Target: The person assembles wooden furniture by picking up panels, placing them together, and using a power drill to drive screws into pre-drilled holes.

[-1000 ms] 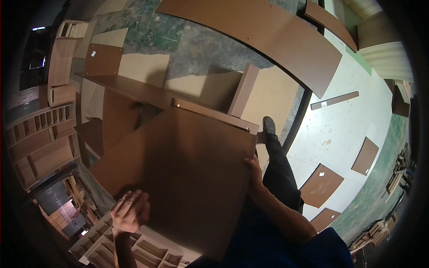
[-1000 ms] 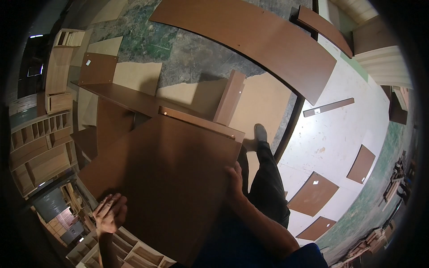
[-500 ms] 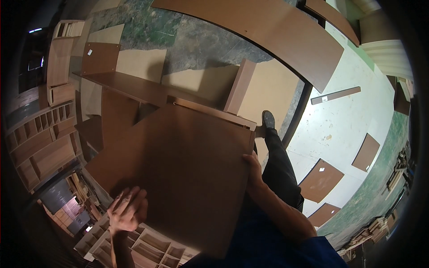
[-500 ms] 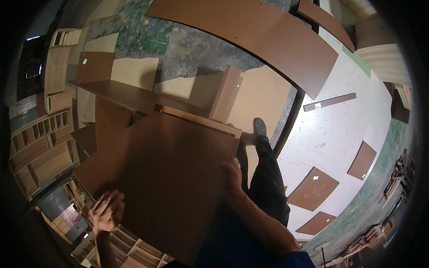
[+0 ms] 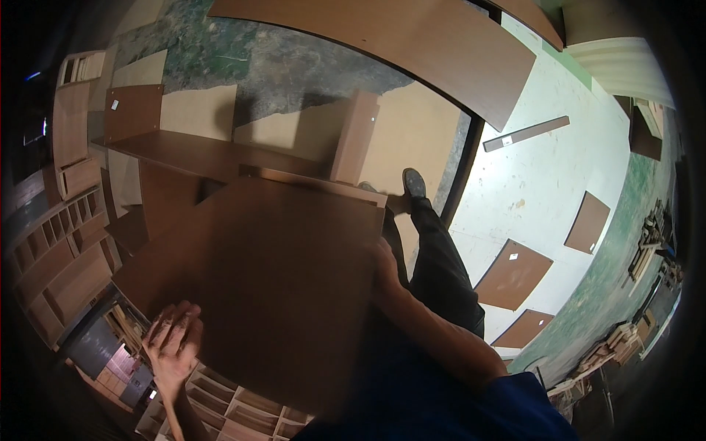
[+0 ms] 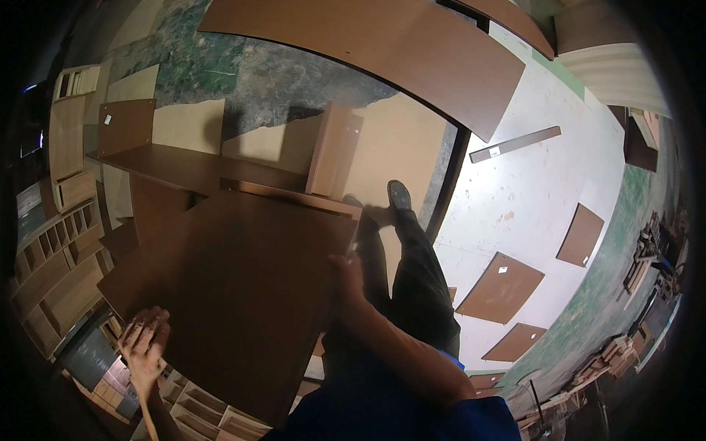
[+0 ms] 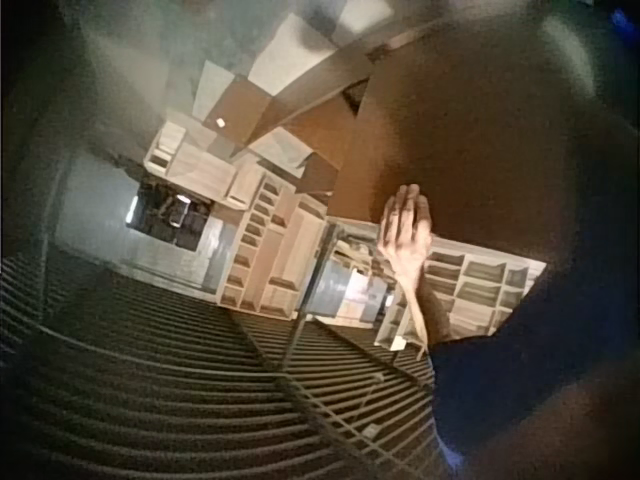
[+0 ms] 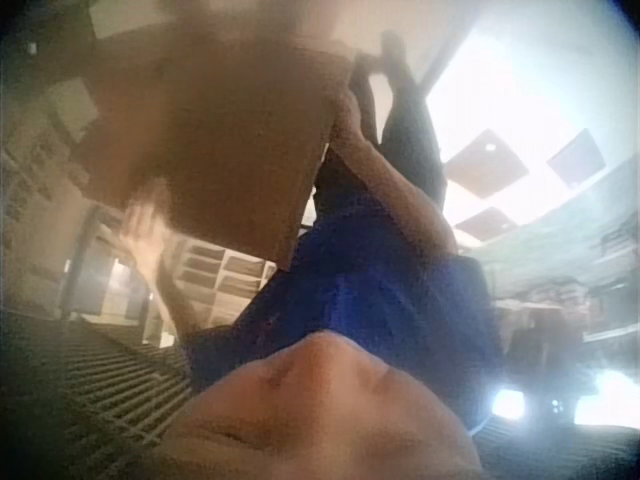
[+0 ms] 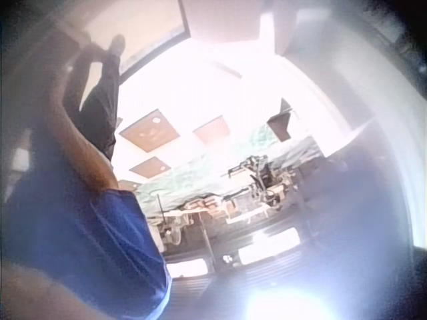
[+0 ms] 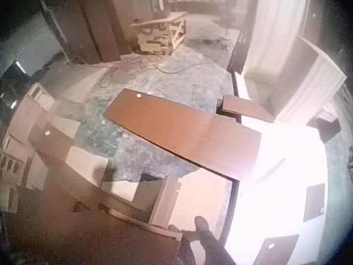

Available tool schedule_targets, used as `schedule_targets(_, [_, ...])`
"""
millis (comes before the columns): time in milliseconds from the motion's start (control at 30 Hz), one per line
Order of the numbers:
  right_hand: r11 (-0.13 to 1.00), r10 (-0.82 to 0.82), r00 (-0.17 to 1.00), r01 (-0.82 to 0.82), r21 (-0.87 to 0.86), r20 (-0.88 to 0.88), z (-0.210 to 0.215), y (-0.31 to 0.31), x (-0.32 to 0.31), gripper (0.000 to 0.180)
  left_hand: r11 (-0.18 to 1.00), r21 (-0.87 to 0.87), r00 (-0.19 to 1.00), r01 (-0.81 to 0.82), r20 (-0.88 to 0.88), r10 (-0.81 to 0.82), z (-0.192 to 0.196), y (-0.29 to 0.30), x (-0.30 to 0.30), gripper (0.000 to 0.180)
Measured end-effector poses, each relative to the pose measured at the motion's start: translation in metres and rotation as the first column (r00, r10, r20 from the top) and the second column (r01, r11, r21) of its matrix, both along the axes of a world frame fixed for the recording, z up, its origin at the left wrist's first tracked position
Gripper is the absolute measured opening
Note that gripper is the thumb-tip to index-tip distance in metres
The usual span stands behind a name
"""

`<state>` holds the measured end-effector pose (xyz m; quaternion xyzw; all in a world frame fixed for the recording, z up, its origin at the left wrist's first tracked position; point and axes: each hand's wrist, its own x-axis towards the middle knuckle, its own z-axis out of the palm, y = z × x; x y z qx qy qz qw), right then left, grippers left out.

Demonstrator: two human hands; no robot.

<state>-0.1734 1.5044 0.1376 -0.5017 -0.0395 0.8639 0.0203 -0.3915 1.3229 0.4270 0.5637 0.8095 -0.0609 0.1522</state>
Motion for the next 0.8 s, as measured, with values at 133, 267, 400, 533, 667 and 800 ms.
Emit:
schedule_targets(133, [0.997,0.036,0.997,-0.031,-0.076,0.063,-0.001,0.003,-0.002,0.025,0.999,-0.027,1.000,0.019,-0.006,-0.019,0.003,0.019,-0.010,0.016])
schedule_targets(267, [0.992,0.058,0.989,-0.042,-0.117,0.136,0.000,0.007,-0.005,0.050,0.999,-0.043,1.000,0.013,0.003,-0.013,0.003,0.022,-0.014,0.018])
schedule_targets(400, [0.926,0.235,0.972,-0.216,0.309,-0.024,-0.014,-0.002,0.008,0.045,0.997,-0.074,0.999,-0.004,0.037,0.007,0.008,0.033,-0.017,0.022])
schedule_targets(533, [0.982,0.036,0.994,-0.016,-0.188,0.103,-0.001,0.010,-0.003,0.036,0.998,-0.055,0.999,-0.002,0.047,0.005,0.002,0.019,-0.019,0.030])
schedule_targets(667, [0.991,0.131,0.991,-0.130,-0.033,0.038,-0.008,0.008,0.001,0.047,0.999,-0.041,0.999,-0.003,0.041,0.005,0.000,0.026,-0.023,0.025])
schedule_targets(800, [0.990,0.134,0.990,-0.131,-0.047,0.052,-0.017,0.004,0.001,0.050,0.999,-0.031,0.999,0.009,0.049,-0.007,-0.001,0.027,-0.027,0.018])
